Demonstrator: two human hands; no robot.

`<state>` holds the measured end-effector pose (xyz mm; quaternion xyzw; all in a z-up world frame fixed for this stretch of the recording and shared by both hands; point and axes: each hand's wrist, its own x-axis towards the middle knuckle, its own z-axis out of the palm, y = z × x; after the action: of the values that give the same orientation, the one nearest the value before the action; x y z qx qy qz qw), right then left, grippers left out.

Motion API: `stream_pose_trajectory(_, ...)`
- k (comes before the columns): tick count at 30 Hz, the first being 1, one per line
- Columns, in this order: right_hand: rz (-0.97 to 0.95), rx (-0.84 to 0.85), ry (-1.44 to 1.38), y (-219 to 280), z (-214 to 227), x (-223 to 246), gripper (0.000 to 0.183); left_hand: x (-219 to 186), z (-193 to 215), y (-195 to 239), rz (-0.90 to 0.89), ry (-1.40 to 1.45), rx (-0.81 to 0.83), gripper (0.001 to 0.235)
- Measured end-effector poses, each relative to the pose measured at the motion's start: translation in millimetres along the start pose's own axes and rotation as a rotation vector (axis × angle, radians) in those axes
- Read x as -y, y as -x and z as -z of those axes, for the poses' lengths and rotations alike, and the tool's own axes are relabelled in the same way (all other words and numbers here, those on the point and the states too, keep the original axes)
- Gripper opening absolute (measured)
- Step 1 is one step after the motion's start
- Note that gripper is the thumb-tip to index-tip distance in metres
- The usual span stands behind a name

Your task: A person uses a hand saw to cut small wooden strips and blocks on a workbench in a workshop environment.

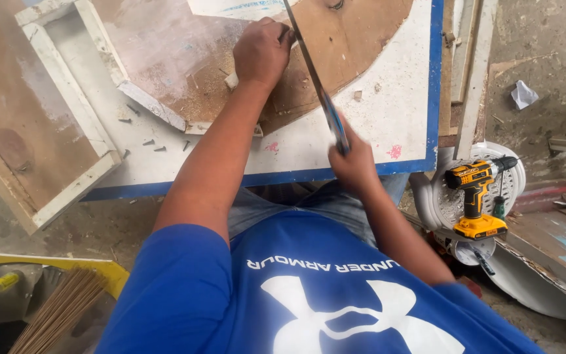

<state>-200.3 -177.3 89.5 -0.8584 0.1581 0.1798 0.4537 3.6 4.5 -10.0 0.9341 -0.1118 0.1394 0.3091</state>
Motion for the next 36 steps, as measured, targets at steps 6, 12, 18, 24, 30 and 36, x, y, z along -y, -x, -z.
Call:
stream_pose_trajectory(6,0.067,-0.021,-0.041,-39.5,-5.8,18.4,0.07,-4.7,3.6,-0.3,0.07,0.011,0.056,0.022)
stream_pose_trajectory(12,-0.162,0.016,-0.07,68.1,11.9,-13.4,0.065,-3.5,3.6,-1.1,0.064,0.033,0.052,0.022)
stream_pose_trajectory(18,-0.016,-0.027,0.042,-43.4,-13.4,-1.4,0.071,-1.2,0.1,0.2,0.02,0.048,0.005,0.032)
stream_pose_trajectory(24,0.102,-0.048,0.013,-44.8,-12.1,15.2,0.071,-9.1,6.0,-1.2,0.123,0.031,0.049,0.02)
stream_pose_trajectory(30,-0.167,0.025,-0.063,77.6,5.9,-9.7,0.067,-8.8,6.4,-2.2,0.12,0.069,0.076,0.029)
stream_pose_trajectory(36,0.012,-0.063,0.024,-31.4,-22.6,-7.4,0.074,-1.9,-2.0,0.7,0.014,0.005,-0.021,0.025)
